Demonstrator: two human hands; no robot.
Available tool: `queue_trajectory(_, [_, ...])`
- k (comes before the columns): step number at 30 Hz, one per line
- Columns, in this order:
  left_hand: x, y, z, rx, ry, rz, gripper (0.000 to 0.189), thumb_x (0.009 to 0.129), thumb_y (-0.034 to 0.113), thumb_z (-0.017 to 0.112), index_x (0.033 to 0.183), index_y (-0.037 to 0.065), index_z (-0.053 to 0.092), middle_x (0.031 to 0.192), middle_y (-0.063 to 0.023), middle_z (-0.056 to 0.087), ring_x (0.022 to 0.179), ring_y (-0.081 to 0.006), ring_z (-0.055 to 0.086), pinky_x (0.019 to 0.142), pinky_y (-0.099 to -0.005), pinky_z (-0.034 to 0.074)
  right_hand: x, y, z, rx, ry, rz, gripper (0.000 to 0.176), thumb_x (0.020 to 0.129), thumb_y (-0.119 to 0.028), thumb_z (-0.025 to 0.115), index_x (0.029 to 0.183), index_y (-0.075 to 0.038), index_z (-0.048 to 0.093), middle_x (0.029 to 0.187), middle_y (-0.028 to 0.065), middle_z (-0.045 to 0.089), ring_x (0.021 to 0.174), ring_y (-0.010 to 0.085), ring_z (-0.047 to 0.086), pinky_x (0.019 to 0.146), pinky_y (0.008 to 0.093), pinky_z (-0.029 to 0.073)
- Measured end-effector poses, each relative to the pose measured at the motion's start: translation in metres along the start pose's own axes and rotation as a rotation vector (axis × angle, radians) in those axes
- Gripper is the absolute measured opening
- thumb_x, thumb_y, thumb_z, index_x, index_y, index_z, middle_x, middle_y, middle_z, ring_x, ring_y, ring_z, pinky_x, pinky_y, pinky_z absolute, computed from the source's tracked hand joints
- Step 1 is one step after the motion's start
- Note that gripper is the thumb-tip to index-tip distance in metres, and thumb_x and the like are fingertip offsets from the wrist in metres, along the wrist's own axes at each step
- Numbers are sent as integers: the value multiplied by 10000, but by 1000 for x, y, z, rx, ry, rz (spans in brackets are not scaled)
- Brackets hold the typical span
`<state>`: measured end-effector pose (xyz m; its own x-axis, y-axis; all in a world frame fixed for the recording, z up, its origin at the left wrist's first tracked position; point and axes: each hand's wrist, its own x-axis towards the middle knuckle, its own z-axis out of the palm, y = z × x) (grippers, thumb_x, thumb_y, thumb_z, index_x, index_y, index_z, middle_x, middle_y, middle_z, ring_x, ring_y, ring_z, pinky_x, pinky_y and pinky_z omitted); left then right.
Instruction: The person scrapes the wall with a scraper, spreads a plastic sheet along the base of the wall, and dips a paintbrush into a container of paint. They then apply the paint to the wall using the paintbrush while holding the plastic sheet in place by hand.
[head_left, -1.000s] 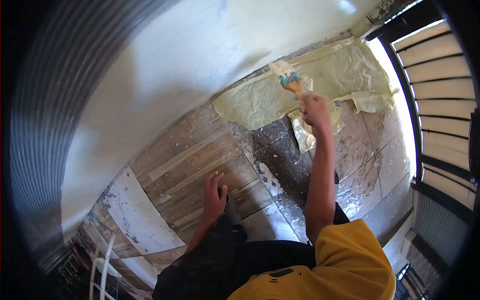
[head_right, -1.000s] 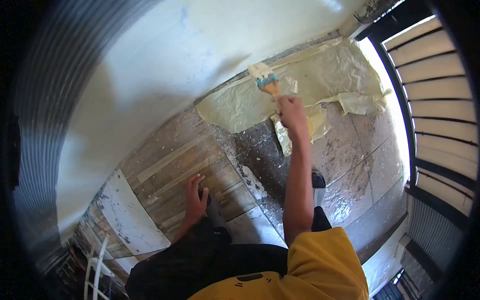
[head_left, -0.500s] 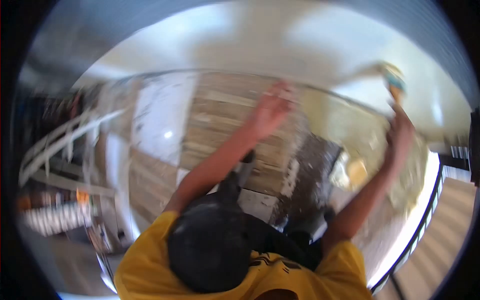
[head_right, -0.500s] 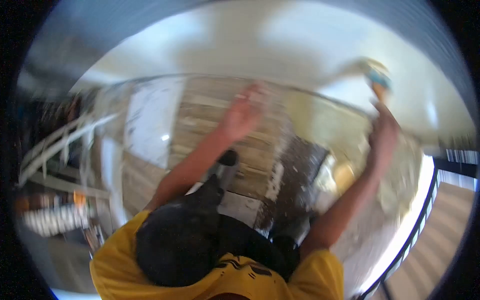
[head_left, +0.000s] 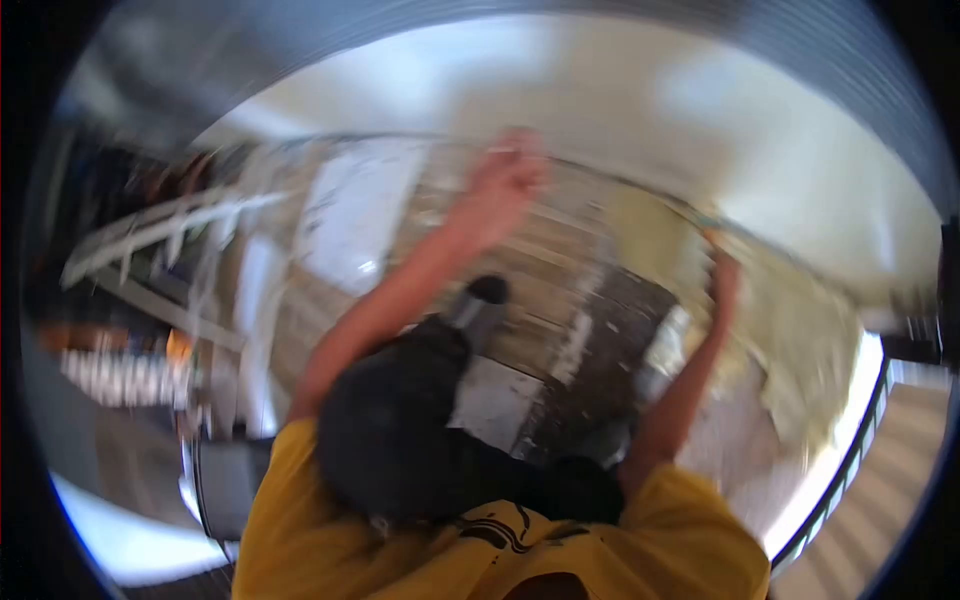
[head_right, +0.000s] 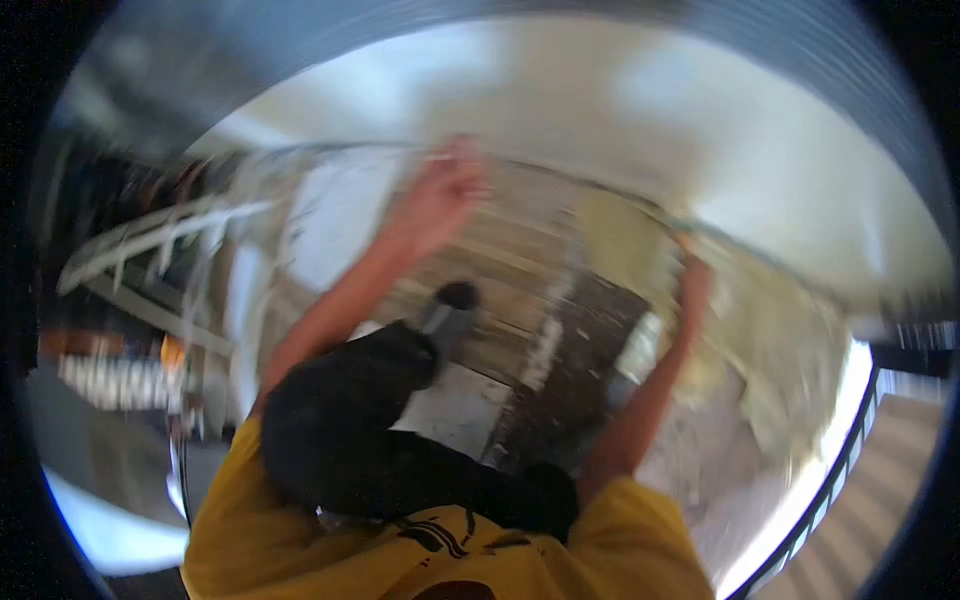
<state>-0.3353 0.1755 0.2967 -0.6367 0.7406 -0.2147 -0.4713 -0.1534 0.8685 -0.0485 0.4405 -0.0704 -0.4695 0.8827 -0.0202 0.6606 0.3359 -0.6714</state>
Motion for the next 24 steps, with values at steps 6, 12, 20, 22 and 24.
queue_trajectory(6, [-34,0,-23,190,-266,-47,196,1076,131,541,1256,54,548,880,27,505,760,-72,485,696,-245,440,0,-119,-18,684,145,521,274,881,-190,615,755,48,666,582,55,561,431,140,463,408,350,335])
queue_trajectory(12, [-28,-38,-27,221,-195,-171,226,1072,202,576,1256,73,596,1019,9,618,925,-96,607,801,-249,506,18,-184,-83,659,155,403,350,922,-247,643,850,92,693,646,140,649,581,200,609,552,369,458])
queue_trajectory(20, [29,-79,-36,177,-272,-322,237,1045,202,625,1252,87,603,1050,29,613,963,-99,603,816,-258,494,-36,-308,-215,933,200,151,274,983,-218,607,972,28,727,616,-31,509,532,48,400,489,257,283])
queue_trajectory(22, [49,-87,-46,164,-313,-334,252,1038,216,639,1252,87,604,1053,29,616,969,-99,600,817,-260,492,-56,-314,-226,919,226,127,272,989,-230,607,988,13,730,612,-51,482,527,37,367,486,245,257])
queue_trajectory(24, [67,-97,-58,226,-334,-289,229,1039,208,630,1239,96,623,1060,24,638,981,-98,605,838,-260,481,-79,-305,-231,931,187,302,300,997,-267,609,1002,5,735,614,-59,466,532,24,361,485,232,246])
